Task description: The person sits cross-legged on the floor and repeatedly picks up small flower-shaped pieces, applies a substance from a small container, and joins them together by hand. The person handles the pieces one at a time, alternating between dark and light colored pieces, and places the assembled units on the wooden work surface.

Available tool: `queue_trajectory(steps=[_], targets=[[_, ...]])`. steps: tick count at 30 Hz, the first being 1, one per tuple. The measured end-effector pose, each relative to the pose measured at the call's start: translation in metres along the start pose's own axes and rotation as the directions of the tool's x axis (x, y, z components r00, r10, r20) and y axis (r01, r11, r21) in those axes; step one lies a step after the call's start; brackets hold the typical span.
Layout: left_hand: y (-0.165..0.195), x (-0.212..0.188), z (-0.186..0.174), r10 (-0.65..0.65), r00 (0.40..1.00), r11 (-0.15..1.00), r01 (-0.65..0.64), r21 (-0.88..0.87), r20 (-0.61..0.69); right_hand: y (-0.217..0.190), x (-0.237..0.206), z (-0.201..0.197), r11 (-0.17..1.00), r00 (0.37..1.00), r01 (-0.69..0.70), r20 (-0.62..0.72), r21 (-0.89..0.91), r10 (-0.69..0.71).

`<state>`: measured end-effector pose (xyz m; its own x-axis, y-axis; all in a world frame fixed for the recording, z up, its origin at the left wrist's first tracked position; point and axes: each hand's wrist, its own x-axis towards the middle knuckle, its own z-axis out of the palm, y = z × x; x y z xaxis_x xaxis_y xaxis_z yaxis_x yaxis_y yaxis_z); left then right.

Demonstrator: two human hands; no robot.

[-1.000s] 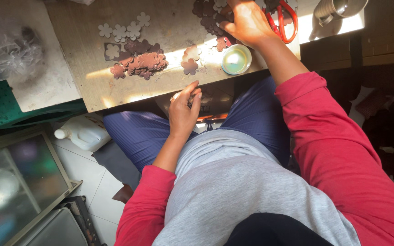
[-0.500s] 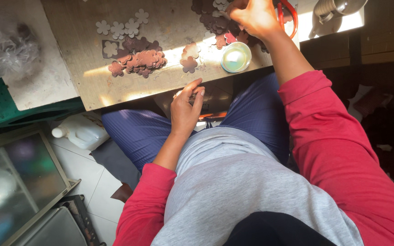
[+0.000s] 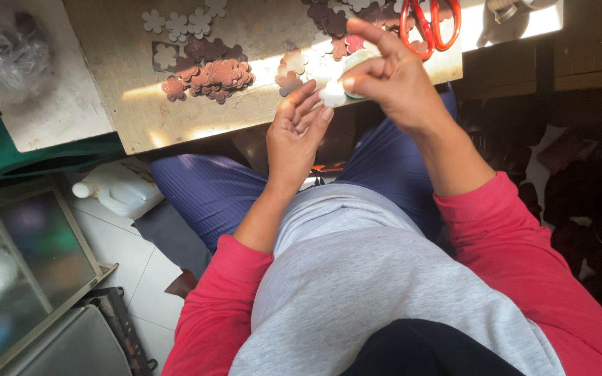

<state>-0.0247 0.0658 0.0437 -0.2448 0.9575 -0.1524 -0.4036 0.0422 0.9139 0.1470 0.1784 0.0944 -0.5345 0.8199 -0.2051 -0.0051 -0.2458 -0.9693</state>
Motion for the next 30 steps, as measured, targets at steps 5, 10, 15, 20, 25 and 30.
queue_trajectory(steps=[5, 10, 15, 20, 25, 30], targets=[[-0.011, -0.004, -0.007, -0.129, 0.989, 0.991, 0.132, 0.024, -0.074, 0.016, -0.024, 0.007, 0.819, 0.958, 0.214, -0.050, -0.533, -0.282], [-0.015, -0.016, -0.027, -0.124, 0.987, 0.985, 0.135, 0.109, -0.099, 0.034, -0.024, -0.022, 0.219, 0.889, 0.217, 0.099, -0.951, -0.448], [-0.020, -0.021, -0.036, -0.139, 0.983, 0.985, 0.149, 0.087, -0.117, 0.057, -0.022, -0.024, 0.181, 0.887, 0.229, 0.129, -0.956, -0.444], [-0.025, -0.021, -0.036, -0.139, 0.982, 0.986, 0.149, 0.078, -0.129, 0.066, -0.017, -0.022, 0.157, 0.882, 0.236, 0.144, -0.959, -0.449], [-0.026, -0.021, -0.038, -0.160, 0.979, 0.978, 0.175, 0.113, -0.129, 0.070, -0.016, -0.023, 0.123, 0.878, 0.236, 0.157, -0.964, -0.453], [-0.027, -0.021, -0.037, -0.167, 0.977, 0.979, 0.180, 0.096, -0.134, 0.066, -0.018, -0.024, 0.174, 0.872, 0.227, 0.120, -0.958, -0.474]])
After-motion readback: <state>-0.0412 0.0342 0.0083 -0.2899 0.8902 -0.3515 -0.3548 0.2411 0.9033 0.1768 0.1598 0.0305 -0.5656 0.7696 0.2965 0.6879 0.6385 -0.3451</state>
